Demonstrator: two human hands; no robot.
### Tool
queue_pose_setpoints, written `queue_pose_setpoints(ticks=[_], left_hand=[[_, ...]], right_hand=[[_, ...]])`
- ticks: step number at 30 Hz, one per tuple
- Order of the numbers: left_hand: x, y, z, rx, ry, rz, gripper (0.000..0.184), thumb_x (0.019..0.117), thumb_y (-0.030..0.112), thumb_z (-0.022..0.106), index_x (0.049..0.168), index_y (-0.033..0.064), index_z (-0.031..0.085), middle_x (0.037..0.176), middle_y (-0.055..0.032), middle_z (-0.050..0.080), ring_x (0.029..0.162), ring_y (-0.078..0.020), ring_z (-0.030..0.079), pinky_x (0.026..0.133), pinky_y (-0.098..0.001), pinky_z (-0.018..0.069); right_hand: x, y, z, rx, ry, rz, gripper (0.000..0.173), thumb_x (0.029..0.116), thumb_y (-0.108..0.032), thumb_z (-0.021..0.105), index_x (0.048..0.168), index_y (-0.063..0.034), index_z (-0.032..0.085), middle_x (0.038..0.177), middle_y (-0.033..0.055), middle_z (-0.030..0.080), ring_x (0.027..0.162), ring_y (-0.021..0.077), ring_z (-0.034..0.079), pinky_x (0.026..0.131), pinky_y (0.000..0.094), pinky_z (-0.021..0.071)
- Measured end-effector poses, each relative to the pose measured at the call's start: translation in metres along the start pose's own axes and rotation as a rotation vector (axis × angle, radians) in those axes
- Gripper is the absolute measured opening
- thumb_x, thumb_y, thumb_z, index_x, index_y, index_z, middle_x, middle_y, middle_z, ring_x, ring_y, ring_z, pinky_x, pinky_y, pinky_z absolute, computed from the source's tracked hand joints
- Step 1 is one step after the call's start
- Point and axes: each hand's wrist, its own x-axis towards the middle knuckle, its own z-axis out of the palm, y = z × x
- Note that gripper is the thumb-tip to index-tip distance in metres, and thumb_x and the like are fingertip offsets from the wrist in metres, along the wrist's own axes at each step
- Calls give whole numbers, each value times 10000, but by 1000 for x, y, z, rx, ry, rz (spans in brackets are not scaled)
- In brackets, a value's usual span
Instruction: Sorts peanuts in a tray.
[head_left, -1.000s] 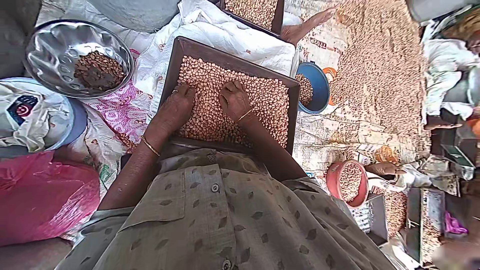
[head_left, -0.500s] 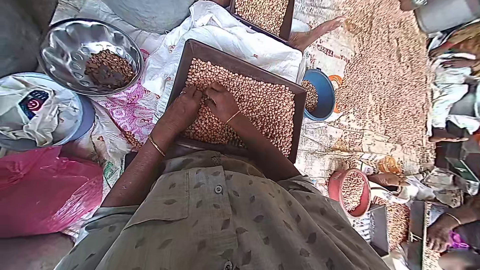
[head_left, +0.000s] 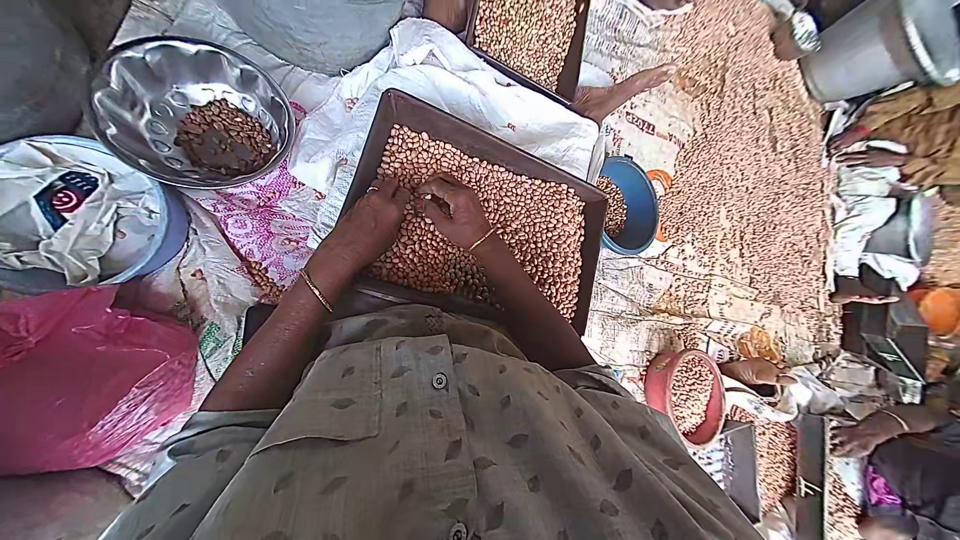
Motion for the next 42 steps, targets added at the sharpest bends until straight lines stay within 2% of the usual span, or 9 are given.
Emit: queue_pose_setpoints(ticks=[5, 11, 15, 18, 24, 29, 34, 38, 42], left_hand=[[1, -1, 1, -7, 21, 32, 294, 977, -42, 537, 1262, -96, 590, 1258, -295, 570, 1157, -466, 615, 961, -539, 539], [0, 1, -4, -22, -29, 13, 378, 953, -52, 579, 1330, -83, 570, 1337, -295, 551, 1264, -446, 566, 1048, -500, 497], [0, -1, -1, -29, 23, 42, 376, 927, -51, 601, 1302, -79, 591, 1339, -295, 561, 1232, -444, 590, 1037, -498, 506], [-1, -1, -1, -30, 13, 27, 352, 932, -47, 603, 1283, -77, 601, 1321, -290, 568, 1219, -450, 594, 1013, -519, 517], [1, -1, 1, -52, 19, 37, 298, 1002, -4, 539, 1272, -121, 583, 1308, -352, 555, 1185, -533, 592, 976, -606, 514], [4, 2, -4, -62, -56, -29, 425, 1024, 51, 542, 1420, -95, 490, 1427, -379, 467, 1265, -581, 521, 1002, -681, 460], [3, 10, -12, -67, -70, -69, 612, 995, 50, 591, 1543, -58, 341, 1460, -399, 420, 1276, -598, 505, 1007, -696, 450], [2, 9, -11, -66, -48, -84, 665, 973, 25, 614, 1562, -41, 314, 1449, -409, 417, 1222, -619, 530, 966, -718, 462], [2, 4, -7, -58, -39, -47, 633, 946, -21, 588, 1538, -49, 367, 1459, -415, 406, 1219, -621, 533, 963, -710, 470]], right_hand=[[-1, -11, -12, -21, 38, -65, 205, 930, -71, 575, 985, 6, 757, 1094, 175, 729, 992, 264, 695, 822, 367, 568], [41, -48, -36, -285, -279, -24, 222, 989, -76, 570, 1055, 62, 732, 1035, 226, 734, 942, 382, 729, 844, 548, 574], [87, -91, -33, -74, 115, -176, 357, 1025, -121, 585, 1320, 77, 616, 1022, 160, 714, 802, 196, 701, 747, 337, 604], [92, -97, -45, -27, 269, -138, 224, 1028, -70, 539, 1130, 53, 696, 938, 138, 728, 713, 150, 709, 674, 309, 618], [5, -21, -112, -212, 137, 518, 256, 1048, -143, 507, 1129, -4, 706, 934, 126, 737, 694, 194, 726, 676, 381, 630], [-33, 28, -122, -469, -51, 874, 443, 1066, -293, 525, 1322, 59, 605, 1203, 296, 675, 1144, 462, 656, 1001, 626, 484], [6, 1, -57, -372, -202, 690, 542, 1064, -292, 516, 1511, 5, 439, 1448, 286, 515, 1172, 415, 650, 981, 538, 537], [-7, -28, -53, 34, -248, 249, 366, 1010, -35, 538, 1360, 15, 632, 1297, 227, 667, 1105, 294, 695, 963, 406, 551], [-57, -27, -94, 197, -110, 397, 289, 1065, -72, 489, 1274, 32, 660, 1171, 182, 699, 788, 191, 727, 682, 352, 627]])
